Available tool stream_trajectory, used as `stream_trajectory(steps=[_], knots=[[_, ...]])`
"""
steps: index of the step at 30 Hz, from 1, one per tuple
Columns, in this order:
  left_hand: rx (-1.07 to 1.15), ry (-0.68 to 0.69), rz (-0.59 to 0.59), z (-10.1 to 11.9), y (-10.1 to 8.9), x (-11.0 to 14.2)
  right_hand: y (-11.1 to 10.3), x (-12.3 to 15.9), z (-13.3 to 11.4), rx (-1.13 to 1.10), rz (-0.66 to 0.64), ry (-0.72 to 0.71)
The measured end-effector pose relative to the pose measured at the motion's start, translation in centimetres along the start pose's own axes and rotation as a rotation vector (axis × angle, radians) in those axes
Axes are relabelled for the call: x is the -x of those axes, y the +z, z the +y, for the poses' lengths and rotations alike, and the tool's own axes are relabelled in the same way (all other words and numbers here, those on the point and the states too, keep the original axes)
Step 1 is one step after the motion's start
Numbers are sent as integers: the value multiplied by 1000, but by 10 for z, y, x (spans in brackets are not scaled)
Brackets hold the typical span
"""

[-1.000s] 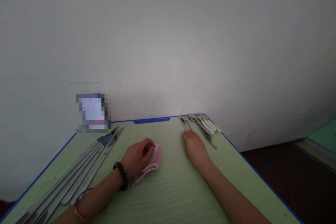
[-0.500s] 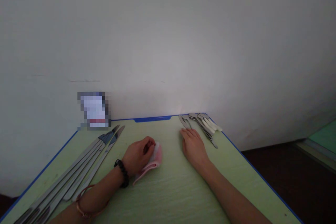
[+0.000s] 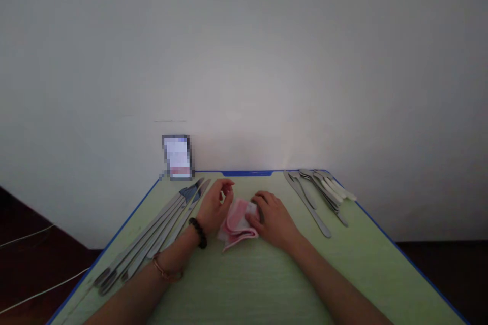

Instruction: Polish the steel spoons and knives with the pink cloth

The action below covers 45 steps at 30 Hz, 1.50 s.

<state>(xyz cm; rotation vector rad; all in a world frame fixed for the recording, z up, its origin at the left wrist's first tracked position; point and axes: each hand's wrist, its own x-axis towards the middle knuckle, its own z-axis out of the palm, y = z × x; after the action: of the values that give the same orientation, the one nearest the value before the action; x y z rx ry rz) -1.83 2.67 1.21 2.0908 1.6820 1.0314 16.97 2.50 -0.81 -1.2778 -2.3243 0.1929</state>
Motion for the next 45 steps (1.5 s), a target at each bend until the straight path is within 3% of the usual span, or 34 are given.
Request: stream_trajectory(steps=[4, 7, 10, 16, 21, 24, 26, 29, 31, 34, 37, 41, 45], knots=[[-154, -5, -213, -14, -46, -18, 6, -7, 12, -55, 39, 32], [-342, -99, -302, -31, -80, -24, 6, -9, 17, -71, 57, 54], [-505, -223, -369, -45, -95, -23, 5, -9, 17, -67, 63, 49], [-629, -285, -531, -44, -73, -15, 5, -7, 14, -64, 65, 37], [-680, -249, -585, -29, -59, -11, 3, -8, 11, -58, 47, 49], [-691, -209, -623, -11, -54, -4, 2, -11, 13, -112, 67, 157], [-680, -155, -628, 4, -45, 4, -1, -13, 17, -235, 151, 307], [-641, -71, -614, 27, -24, 17, -6, -15, 24, -468, 376, 503], [-633, -45, -585, 38, -7, 23, -8, -16, 28, -609, 473, 559], [-635, -48, -559, 45, 9, 26, -7, -16, 32, -771, 493, 587], [-656, -101, -581, 45, 10, 23, -4, -17, 34, -846, 501, 572], [-701, -179, -659, 47, -5, 23, -2, -17, 36, -859, 497, 564], [-732, -233, -727, 52, -13, 30, -2, -17, 34, -808, 416, 536]])
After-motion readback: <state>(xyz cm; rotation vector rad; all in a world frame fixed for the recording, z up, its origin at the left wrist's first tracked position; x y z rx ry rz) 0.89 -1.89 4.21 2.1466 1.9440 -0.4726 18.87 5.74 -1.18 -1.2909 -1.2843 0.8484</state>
